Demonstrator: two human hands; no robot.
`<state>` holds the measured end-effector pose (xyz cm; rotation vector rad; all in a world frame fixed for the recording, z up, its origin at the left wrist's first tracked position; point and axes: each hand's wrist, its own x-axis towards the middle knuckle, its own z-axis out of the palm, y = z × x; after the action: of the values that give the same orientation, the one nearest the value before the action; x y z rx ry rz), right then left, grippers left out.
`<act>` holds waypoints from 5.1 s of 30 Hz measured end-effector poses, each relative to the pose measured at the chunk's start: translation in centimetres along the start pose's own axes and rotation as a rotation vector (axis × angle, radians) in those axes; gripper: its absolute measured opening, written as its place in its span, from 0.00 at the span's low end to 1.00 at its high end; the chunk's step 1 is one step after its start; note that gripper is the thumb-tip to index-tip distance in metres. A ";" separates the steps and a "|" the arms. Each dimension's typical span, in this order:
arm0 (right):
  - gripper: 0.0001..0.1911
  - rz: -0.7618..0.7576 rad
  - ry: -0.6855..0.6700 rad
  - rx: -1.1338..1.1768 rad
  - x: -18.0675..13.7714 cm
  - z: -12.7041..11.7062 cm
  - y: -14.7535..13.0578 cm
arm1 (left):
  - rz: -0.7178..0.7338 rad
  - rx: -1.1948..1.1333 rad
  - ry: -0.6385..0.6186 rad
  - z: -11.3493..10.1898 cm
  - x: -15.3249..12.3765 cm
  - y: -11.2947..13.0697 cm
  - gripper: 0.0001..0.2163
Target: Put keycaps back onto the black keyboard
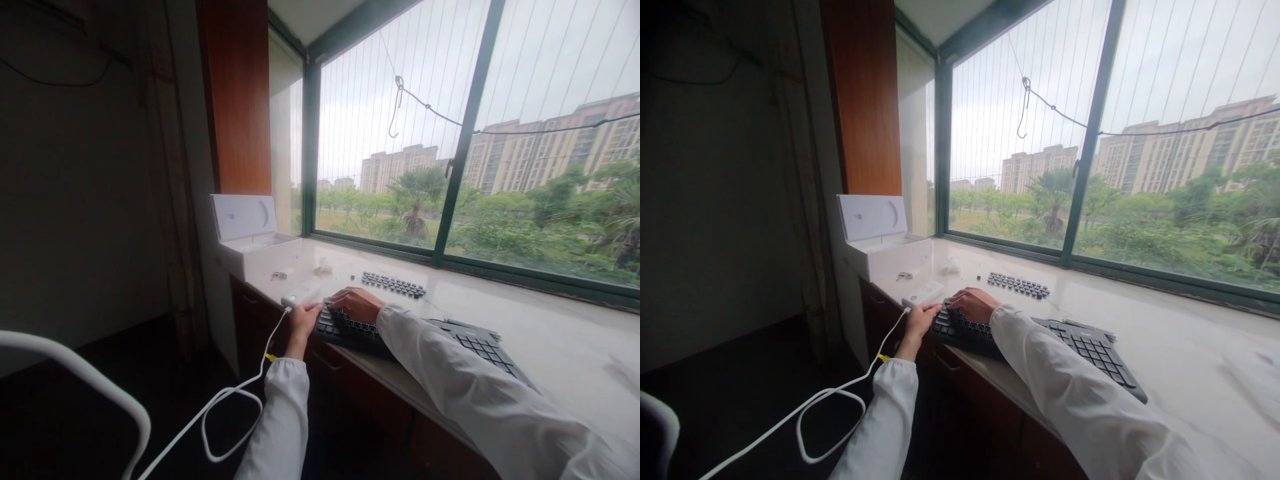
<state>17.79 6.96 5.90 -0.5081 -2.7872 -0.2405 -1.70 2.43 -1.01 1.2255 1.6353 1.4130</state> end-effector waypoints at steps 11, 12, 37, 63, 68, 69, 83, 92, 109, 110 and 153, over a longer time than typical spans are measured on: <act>0.31 0.011 -0.014 -0.011 -0.8 -0.3 -0.1 | -0.002 -0.001 -0.007 -0.2 -0.4 0.6 0.12; 0.30 0.053 0.009 -0.024 -1.0 -0.5 0.2 | -0.003 -0.002 -0.008 -0.2 -0.5 0.7 0.12; 0.15 0.868 -0.112 -0.163 2.3 3.6 14.3 | 0.042 -0.054 0.000 -0.1 -1.9 1.4 0.11; 0.12 0.938 -0.027 0.041 1.8 4.9 14.6 | 0.084 -0.032 0.027 0.0 -1.9 1.2 0.10; 0.10 0.929 0.063 0.146 2.1 4.0 13.7 | 0.072 -0.041 0.024 0.0 -1.6 0.9 0.10; 0.10 0.916 0.095 0.178 2.2 3.6 13.5 | 0.065 -0.041 0.021 0.0 -1.6 0.9 0.10; 0.19 0.688 0.156 1.049 0.0 -2.2 4.7 | 0.055 -0.024 -0.001 -0.1 -0.9 0.6 0.11; 0.25 0.531 0.009 1.163 -0.6 -3.0 1.4 | 0.394 0.224 0.223 -0.2 -5.0 2.7 0.10; 0.27 0.410 -0.153 1.177 -0.6 -4.4 -0.3 | 0.639 0.359 0.233 0.6 -9.2 4.7 0.13; 0.27 0.412 -0.165 1.176 -0.6 -4.5 -0.4 | 0.644 0.360 0.232 0.6 -9.3 4.6 0.12; 0.28 0.643 -0.670 0.737 3.3 -2.4 -0.4 | 0.518 0.469 0.217 -0.7 -10.1 1.9 0.10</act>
<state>15.33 7.07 9.17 -1.3906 -2.7684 1.2332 1.71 -7.24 -0.03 1.9281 1.9617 1.5516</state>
